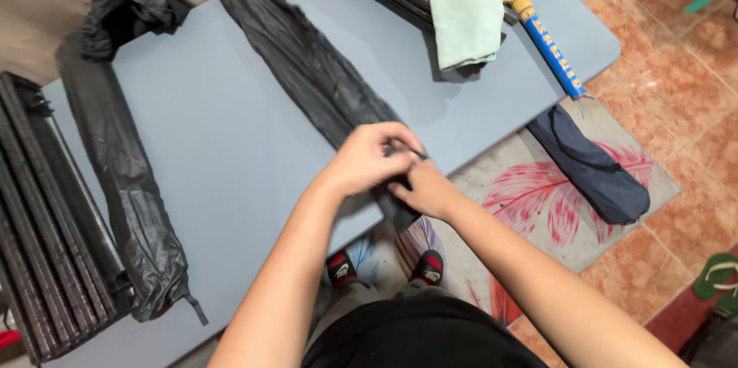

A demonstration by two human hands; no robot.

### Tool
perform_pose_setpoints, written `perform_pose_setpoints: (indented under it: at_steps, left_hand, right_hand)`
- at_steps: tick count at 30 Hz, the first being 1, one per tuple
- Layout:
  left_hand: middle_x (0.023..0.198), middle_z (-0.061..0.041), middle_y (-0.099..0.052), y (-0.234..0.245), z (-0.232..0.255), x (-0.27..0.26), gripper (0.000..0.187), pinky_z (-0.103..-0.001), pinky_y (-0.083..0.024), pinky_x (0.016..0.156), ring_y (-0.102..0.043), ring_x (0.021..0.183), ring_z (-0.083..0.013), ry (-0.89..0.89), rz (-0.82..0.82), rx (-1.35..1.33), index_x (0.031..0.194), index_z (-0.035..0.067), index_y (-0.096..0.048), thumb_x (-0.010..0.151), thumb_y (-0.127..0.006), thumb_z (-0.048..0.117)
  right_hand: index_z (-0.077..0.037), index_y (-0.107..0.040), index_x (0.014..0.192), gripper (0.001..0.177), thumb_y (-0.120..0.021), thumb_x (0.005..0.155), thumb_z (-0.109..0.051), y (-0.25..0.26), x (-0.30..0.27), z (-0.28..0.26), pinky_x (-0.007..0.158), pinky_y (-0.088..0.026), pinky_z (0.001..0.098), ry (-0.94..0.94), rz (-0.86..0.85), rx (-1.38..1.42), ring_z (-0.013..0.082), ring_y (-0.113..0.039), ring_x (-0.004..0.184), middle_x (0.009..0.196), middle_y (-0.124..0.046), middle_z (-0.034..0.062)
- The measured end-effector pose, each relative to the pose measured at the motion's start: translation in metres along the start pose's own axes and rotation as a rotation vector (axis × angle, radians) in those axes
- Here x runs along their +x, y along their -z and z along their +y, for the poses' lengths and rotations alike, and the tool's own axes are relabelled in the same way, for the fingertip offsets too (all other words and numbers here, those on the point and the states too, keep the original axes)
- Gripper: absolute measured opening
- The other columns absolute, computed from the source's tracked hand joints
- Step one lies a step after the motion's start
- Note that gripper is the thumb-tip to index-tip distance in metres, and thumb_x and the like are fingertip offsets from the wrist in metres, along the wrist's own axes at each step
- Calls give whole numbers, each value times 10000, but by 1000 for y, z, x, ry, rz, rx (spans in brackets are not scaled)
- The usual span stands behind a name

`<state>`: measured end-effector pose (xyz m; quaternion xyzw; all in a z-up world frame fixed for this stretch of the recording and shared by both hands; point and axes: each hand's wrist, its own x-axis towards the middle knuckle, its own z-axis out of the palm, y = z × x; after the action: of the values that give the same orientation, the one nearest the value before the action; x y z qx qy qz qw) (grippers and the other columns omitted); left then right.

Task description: The person inserts metal poles into a black fabric sleeve, secures it with a drawstring, then unfolds a metal tripod and wipes its legs and joints with a light green cloth. The person handles the tripod one leg at a time, rotating it to clean different sections.

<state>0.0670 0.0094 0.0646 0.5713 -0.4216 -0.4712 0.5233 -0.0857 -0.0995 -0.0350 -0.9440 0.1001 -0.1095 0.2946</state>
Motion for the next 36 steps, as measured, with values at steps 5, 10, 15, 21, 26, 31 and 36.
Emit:
perform_pose_setpoints:
  at_steps: [5,10,15,21,26,31,36]
  left_hand:
    - [716,-115,-714,-14,74,-14,226,-303,-549,642,-661,651,-166,31,-54,428,1074,79,-759,883,-704,185]
    - [966,-142,-683,-5,87,-29,277,-335,-526,793,-667,904,-220,-398,189,510,1150,25,-520,967,-674,163]
    - [1096,-128,-638,-3,101,-35,236,-314,-578,845,-699,936,-166,-466,164,260,1232,36,-466,1010,-545,30]
    - [1000,-50,-711,14,140,-53,236,-289,-558,803,-667,902,-158,-454,328,360,1200,115,-650,968,-655,74]
    - [1145,-134,-519,24,145,-69,291,-355,-487,949,-534,1069,-283,-802,619,721,1081,209,-766,803,-798,128]
    - [1392,-88,-559,40,121,-76,321,-371,-452,1173,-545,1333,-239,-735,299,338,1292,173,-739,973,-765,143]
    - [1363,-66,-629,38,97,-87,520,-365,-502,1116,-590,1305,-175,-479,109,-205,1434,104,-579,949,-715,233]
  right_hand:
    - [-34,-688,1142,398,-796,815,-235,40,3,-29,868,-560,334,-344,-444,645,155,-689,985,1037,-752,75]
    - [-23,-503,1285,376,-649,941,-61,97,21,-37,854,-517,295,-105,113,843,134,-609,955,1078,-633,67]
    - [-20,-454,1406,456,-622,982,-30,135,34,-83,890,-533,316,49,210,995,129,-595,1036,1265,-573,57]
    - [-3,-476,1469,499,-667,1008,-16,155,45,-138,926,-592,345,186,274,975,150,-652,1073,1268,-617,87]
    - [25,-526,1432,448,-648,1001,4,156,50,-147,1009,-598,359,190,237,1037,158,-663,1131,1281,-641,90]
    - [66,-707,1225,222,-662,1015,8,145,55,-135,937,-606,329,90,121,949,178,-704,1031,1144,-726,132]
    - [42,-737,1088,153,-749,939,13,139,60,-141,798,-542,285,159,207,596,152,-703,967,1071,-672,101]
